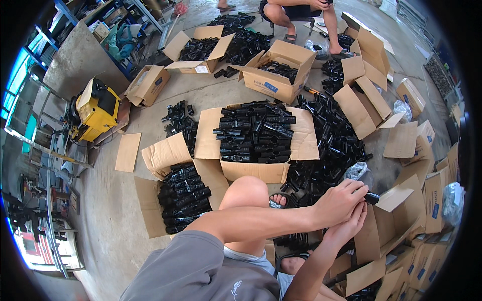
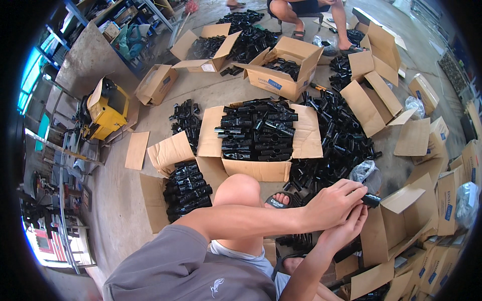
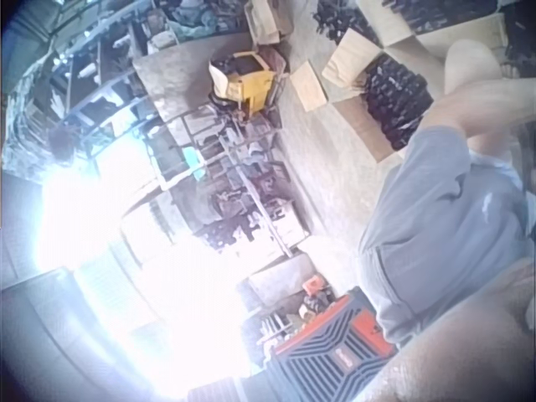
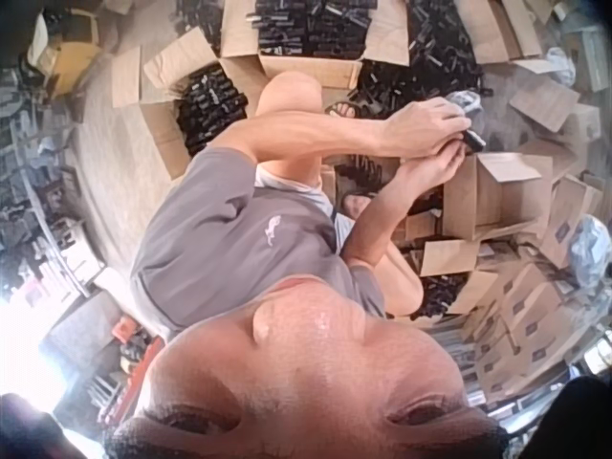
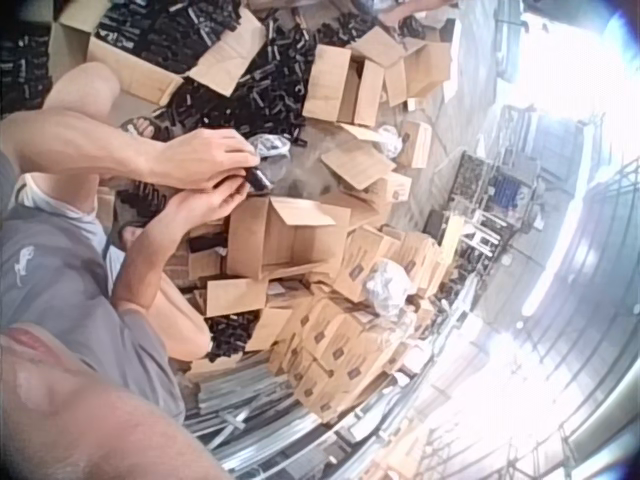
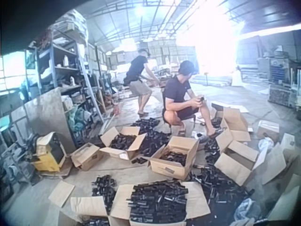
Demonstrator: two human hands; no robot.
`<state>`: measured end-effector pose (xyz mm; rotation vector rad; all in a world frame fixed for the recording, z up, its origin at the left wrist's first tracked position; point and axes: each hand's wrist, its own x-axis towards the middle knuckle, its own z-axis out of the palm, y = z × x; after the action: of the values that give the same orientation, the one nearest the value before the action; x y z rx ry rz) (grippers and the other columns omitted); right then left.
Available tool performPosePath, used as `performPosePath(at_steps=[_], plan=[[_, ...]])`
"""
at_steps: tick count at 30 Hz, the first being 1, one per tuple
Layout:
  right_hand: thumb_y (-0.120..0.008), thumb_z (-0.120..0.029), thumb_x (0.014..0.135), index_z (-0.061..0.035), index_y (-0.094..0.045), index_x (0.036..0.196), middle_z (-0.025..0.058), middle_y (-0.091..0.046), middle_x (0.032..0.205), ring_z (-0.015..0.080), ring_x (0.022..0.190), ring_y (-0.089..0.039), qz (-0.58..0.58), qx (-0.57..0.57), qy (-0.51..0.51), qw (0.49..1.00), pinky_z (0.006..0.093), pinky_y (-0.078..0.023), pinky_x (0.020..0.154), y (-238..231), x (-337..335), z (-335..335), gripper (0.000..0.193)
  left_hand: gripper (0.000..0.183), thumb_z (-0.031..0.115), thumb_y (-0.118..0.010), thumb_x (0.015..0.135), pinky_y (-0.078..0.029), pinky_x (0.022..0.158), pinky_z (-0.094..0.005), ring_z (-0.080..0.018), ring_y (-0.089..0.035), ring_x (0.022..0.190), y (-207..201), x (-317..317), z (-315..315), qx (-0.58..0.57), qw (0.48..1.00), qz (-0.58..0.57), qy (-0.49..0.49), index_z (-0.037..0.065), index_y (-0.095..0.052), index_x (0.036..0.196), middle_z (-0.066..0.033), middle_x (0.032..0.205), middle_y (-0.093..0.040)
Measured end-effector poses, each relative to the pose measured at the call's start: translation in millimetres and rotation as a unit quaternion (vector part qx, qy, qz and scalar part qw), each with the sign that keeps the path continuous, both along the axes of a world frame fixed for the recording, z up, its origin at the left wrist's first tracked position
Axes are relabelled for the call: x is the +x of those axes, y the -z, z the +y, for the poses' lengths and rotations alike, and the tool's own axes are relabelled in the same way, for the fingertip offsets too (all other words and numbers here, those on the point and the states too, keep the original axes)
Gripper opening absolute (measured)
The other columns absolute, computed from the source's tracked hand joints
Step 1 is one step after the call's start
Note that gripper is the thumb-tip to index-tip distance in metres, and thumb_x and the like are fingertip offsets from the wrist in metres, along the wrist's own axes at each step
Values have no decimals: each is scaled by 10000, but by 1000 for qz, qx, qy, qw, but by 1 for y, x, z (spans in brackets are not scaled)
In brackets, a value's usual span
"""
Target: The person sits on the floor and assembles black metal components by hand, taking small metal pieces from a container and fitting them into larger black brackets, then placing the finished assemblies into cardboard boxes.
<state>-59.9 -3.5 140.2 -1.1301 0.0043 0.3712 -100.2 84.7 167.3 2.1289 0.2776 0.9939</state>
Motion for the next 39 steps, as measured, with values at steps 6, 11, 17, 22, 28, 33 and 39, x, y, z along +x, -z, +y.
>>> performPosePath(at_steps=[6, 11, 17, 22, 28, 33, 39], plan=[[-464, -234, 1101, -28, -558, 1330, 92, -626, 1268, 183, 1125, -634, 10, -1, -2, 1000, 337, -532, 934, -3, 0, 2, 322, 363, 98, -681, 864, -587, 824, -393, -346, -627, 1060, 1, 4, -2, 7, 1000, 0, -2, -16, -609, 1201, -167, 1148, -633], [-401, -304, 1114, -59, -540, 1360, 80, -619, 1290, 181, 1160, -619, 42, 64, -29, 997, 345, -514, 964, 17, 7, -6, 374, 343, 115, -719, 833, -571, 847, -405, -338, -632, 1036, 2, 7, -5, 0, 1000, -7, -7, -3, -641, 1146, -148, 1112, -648], [-353, -406, 1093, -91, -492, 1410, 67, -563, 1380, 208, 1271, -558, 199, 156, -76, 964, 387, -462, 1053, 59, 2, -20, 468, 290, 106, -762, 773, -551, 850, -421, -325, -659, 966, -3, -11, 9, -63, 990, 81, 94, 35, -701, 1047, -121, 1034, -677], [-359, -359, 1064, -116, -440, 1472, 78, -528, 1452, 238, 1373, -480, 168, 448, -240, 845, 448, -369, 1160, 69, -10, -35, 481, 353, 112, -813, 706, -552, 859, -424, -330, -672, 967, -12, -6, 8, -60, 981, 118, 139, 67, -720, 1044, -118, 990, -692], [-583, -293, 997, -99, -641, 1196, 58, -678, 1176, 214, 1131, -634, 122, 265, -163, 942, 425, -494, 1017, 95, 6, -67, 284, 408, 94, -818, 737, -589, 811, -339, -222, -736, 910, -12, 7, -3, -94, 974, 168, 119, 52, -746, 1136, -131, 1035, -755], [-648, -168, 1004, -61, -562, 1268, 30, -639, 1204, 146, 1129, -600, 165, 297, -163, 926, 333, -491, 976, 55, 8, -87, 297, 430, -14, -808, 786, -596, 831, -336, -227, -736, 1005, -27, -3, -32, -188, 954, 201, 123, 5, -699, 1201, -151, 1054, -747], [-675, -246, 1001, -39, -560, 1260, 80, -683, 1148, 176, 1045, -667, 186, 86, -69, 976, 343, -523, 953, 18, 4, -170, 351, 408, 1, -763, 852, -565, 942, -358, -264, -708, 1094, -41, -11, -62, -85, 952, 221, 194, -19, -672, 1249, -176, 1146, -724]])
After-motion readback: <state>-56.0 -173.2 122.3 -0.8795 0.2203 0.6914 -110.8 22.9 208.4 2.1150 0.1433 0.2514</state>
